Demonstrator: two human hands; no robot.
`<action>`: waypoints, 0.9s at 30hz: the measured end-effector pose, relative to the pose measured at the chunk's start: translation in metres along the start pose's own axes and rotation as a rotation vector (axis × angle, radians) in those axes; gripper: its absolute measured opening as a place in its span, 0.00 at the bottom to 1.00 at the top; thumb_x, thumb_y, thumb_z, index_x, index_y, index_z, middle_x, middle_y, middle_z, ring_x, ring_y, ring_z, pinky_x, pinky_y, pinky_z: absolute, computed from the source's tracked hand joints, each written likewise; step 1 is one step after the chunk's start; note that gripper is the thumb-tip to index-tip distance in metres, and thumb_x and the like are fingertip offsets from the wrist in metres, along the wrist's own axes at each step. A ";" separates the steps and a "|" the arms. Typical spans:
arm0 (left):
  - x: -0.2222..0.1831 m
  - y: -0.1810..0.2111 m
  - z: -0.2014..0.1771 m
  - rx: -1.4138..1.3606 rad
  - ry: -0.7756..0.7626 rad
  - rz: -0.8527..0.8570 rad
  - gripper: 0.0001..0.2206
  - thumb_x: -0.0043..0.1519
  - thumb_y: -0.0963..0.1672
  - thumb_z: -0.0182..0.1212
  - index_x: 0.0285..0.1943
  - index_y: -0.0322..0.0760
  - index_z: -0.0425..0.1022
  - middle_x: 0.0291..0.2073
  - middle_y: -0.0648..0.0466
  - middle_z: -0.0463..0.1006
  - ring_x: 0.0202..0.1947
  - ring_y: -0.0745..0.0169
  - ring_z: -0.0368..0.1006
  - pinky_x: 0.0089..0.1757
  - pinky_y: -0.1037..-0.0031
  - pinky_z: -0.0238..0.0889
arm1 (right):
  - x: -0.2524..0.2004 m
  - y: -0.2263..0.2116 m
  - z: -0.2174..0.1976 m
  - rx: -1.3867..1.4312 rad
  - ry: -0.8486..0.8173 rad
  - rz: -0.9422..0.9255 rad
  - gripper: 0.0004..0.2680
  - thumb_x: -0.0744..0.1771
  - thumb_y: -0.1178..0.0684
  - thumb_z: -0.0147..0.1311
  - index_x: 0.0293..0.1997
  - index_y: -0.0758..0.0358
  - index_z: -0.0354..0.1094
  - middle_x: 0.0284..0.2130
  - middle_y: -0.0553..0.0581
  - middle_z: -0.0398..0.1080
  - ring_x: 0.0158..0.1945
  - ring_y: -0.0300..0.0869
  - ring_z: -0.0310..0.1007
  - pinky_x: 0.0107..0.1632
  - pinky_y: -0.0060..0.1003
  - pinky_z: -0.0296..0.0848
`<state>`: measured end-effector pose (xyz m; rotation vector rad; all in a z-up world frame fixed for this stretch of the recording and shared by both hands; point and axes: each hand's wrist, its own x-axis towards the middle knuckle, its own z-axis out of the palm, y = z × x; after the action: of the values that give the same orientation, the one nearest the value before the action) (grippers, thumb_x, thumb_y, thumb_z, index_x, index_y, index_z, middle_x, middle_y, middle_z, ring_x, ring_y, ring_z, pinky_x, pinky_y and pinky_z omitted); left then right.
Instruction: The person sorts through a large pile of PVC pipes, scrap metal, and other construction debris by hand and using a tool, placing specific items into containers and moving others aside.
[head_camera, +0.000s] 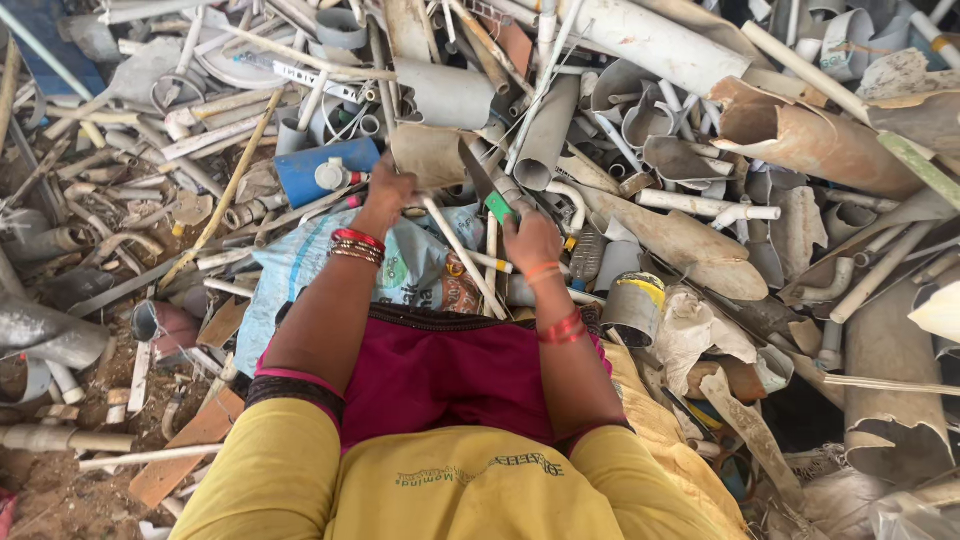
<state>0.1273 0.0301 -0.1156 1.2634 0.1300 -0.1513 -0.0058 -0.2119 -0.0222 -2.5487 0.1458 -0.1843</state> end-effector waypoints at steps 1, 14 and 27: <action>0.004 -0.005 0.004 -0.014 -0.003 -0.067 0.22 0.54 0.32 0.54 0.59 0.35 0.72 0.45 0.47 0.79 0.37 0.50 0.79 0.34 0.64 0.79 | 0.014 0.010 0.010 0.222 -0.061 0.077 0.13 0.67 0.48 0.52 0.55 0.58 0.72 0.30 0.66 0.78 0.31 0.59 0.80 0.38 0.51 0.78; 0.034 -0.079 0.009 -0.083 -0.054 -0.263 0.12 0.56 0.34 0.55 0.49 0.20 0.70 0.38 0.38 0.78 0.34 0.41 0.79 0.35 0.54 0.81 | -0.019 -0.017 -0.005 0.049 -0.034 -0.054 0.13 0.65 0.47 0.52 0.52 0.56 0.75 0.36 0.68 0.77 0.42 0.60 0.78 0.50 0.51 0.74; 0.026 -0.052 0.004 -0.158 -0.128 -0.457 0.14 0.56 0.31 0.56 0.51 0.14 0.70 0.48 0.34 0.79 0.43 0.38 0.82 0.41 0.59 0.77 | -0.018 -0.038 -0.008 -0.090 0.022 -0.014 0.12 0.67 0.47 0.52 0.54 0.53 0.75 0.35 0.67 0.77 0.43 0.61 0.77 0.47 0.54 0.73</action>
<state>0.1428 0.0100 -0.1679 1.0469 0.3133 -0.6030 -0.0222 -0.1816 0.0037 -2.6382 0.1477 -0.2158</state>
